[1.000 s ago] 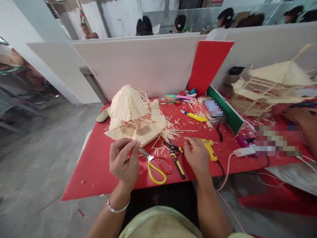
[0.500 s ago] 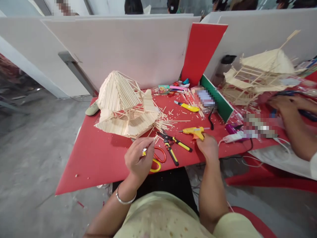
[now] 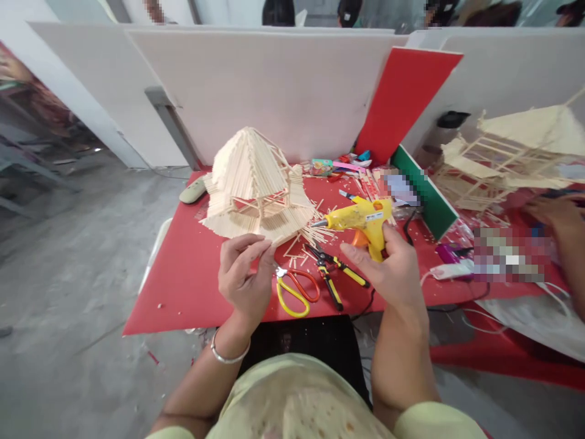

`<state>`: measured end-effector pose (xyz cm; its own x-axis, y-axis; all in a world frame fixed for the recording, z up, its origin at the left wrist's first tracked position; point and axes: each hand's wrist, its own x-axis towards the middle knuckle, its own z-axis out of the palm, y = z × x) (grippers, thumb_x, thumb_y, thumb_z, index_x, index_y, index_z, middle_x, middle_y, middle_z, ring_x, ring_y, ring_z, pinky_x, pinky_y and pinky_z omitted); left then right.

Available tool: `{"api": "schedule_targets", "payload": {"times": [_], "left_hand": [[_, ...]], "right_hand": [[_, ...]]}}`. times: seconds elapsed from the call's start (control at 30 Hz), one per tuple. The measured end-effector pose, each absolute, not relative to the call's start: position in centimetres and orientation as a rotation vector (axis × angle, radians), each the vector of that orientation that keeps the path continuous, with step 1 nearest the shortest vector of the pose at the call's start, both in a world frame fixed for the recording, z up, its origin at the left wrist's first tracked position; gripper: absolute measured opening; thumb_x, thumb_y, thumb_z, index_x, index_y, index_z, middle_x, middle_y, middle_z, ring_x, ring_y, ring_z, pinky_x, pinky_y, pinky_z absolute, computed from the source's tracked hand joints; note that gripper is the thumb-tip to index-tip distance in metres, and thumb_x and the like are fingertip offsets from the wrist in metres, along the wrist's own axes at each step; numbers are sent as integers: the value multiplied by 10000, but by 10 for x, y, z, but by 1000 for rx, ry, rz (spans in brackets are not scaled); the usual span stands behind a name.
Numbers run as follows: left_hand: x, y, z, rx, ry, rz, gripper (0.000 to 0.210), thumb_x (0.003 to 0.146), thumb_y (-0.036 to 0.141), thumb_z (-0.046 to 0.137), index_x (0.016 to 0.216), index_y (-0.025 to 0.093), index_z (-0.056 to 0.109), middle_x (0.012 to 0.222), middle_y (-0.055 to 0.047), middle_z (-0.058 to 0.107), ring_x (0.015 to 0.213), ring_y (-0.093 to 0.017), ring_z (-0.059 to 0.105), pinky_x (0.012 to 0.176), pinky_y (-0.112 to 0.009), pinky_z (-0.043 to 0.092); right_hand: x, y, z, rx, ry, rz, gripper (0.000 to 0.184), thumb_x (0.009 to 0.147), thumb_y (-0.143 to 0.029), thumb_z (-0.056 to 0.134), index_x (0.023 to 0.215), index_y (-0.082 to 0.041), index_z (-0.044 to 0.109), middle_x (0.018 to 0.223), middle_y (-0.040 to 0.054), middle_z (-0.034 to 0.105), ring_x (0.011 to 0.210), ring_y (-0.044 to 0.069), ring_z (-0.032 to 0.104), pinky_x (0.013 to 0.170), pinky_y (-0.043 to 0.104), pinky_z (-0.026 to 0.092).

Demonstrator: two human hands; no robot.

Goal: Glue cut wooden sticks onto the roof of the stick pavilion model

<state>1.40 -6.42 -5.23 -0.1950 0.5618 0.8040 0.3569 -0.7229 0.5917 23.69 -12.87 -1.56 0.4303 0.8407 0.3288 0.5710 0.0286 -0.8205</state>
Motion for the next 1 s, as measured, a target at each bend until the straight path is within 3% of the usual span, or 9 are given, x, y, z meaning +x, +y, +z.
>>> {"api": "schedule_targets", "payload": {"times": [0.17, 0.33, 0.47, 0.67, 1.0], "left_hand": [[-8, -40, -33, 1914, 1270, 2141, 78, 844, 222, 756, 921, 232, 750, 1107, -65, 667, 1048, -208, 635, 848, -368, 537], [-12, -22, -27, 1908, 1292, 2227, 98, 829, 218, 775, 922, 245, 761, 1209, -65, 643, 1141, -236, 603, 936, -425, 510], [-10, -12, -26, 1966, 1299, 2244, 111, 828, 216, 777, 930, 253, 757, 1237, -60, 627, 1159, -240, 593, 976, -450, 495], [-8, -2, -25, 2036, 1285, 2264, 129, 822, 213, 781, 942, 255, 759, 1255, -70, 632, 1160, -258, 591, 977, -474, 480], [-7, 3, -25, 2102, 1354, 2221, 126, 823, 210, 778, 936, 251, 743, 1260, -60, 623, 1168, -253, 578, 959, -462, 481]], "right_hand": [[210, -90, 10, -1679, -1397, -195, 411, 731, -590, 770, 810, -243, 564, 621, -53, 488, 540, 120, 449, 540, 278, 377], [191, -62, 24, -1614, -1551, -569, 365, 826, -525, 670, 988, -203, 621, 780, 35, 614, 698, 191, 571, 634, 319, 423], [185, -53, 29, -1591, -1560, -879, 372, 833, -445, 638, 1075, -164, 627, 890, 76, 680, 738, 207, 603, 597, 307, 376], [185, -48, 34, -1589, -1615, -910, 276, 829, -357, 618, 1024, -162, 628, 898, 67, 690, 722, 189, 591, 555, 296, 289], [186, -42, 33, -1541, -1647, -963, 225, 825, -297, 621, 1011, -170, 619, 851, 36, 689, 659, 154, 560, 533, 290, 269]]}}
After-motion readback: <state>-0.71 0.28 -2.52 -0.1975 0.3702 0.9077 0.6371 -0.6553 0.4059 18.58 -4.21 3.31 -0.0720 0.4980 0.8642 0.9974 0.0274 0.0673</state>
